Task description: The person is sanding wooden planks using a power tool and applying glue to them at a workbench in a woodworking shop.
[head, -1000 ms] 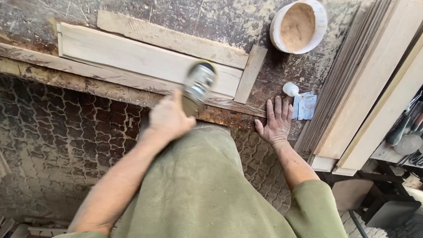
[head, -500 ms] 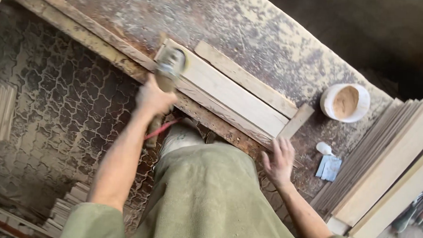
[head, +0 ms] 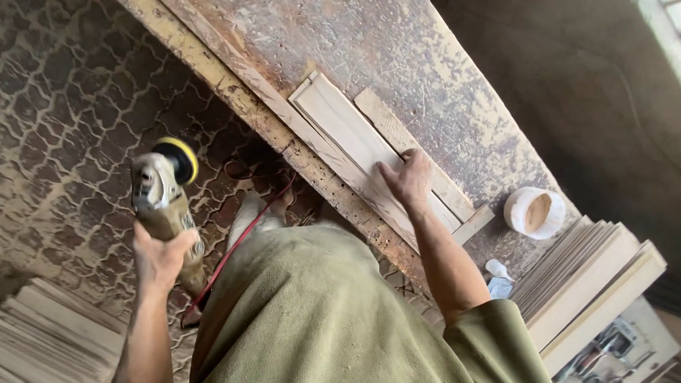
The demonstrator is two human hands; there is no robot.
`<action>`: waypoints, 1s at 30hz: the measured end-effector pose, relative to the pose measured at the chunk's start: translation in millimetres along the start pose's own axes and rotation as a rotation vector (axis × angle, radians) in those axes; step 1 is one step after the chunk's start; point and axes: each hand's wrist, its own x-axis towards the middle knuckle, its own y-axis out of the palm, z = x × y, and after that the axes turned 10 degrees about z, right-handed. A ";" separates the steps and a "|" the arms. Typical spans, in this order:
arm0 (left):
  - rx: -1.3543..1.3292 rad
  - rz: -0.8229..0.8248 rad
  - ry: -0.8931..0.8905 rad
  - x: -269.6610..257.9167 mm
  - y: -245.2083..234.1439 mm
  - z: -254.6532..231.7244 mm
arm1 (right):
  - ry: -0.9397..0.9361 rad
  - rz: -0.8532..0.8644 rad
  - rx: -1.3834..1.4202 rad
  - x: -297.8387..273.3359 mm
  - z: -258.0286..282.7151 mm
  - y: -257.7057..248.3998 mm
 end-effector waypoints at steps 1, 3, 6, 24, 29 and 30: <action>-0.017 -0.002 -0.006 -0.2 -4.4 22.9 | -0.011 0.003 -0.013 11.0 1.2 -11.8; 0.053 -0.050 -0.120 -7.5 -8.7 72.1 | 0.263 0.486 -0.005 24.6 -0.9 -34.5; 0.056 -0.037 -0.186 -9.6 -18.1 92.6 | 0.175 0.755 -0.049 15.3 27.6 -69.8; 0.289 0.086 -0.110 -11.9 15.9 -17.6 | 0.764 -0.175 1.476 21.9 40.7 14.3; 0.403 0.131 -0.254 -1.0 49.8 9.9 | 0.725 0.281 0.904 -41.2 115.8 -22.2; 0.391 0.149 -0.268 4.1 59.6 16.2 | 0.419 0.279 0.486 -54.1 114.5 -23.5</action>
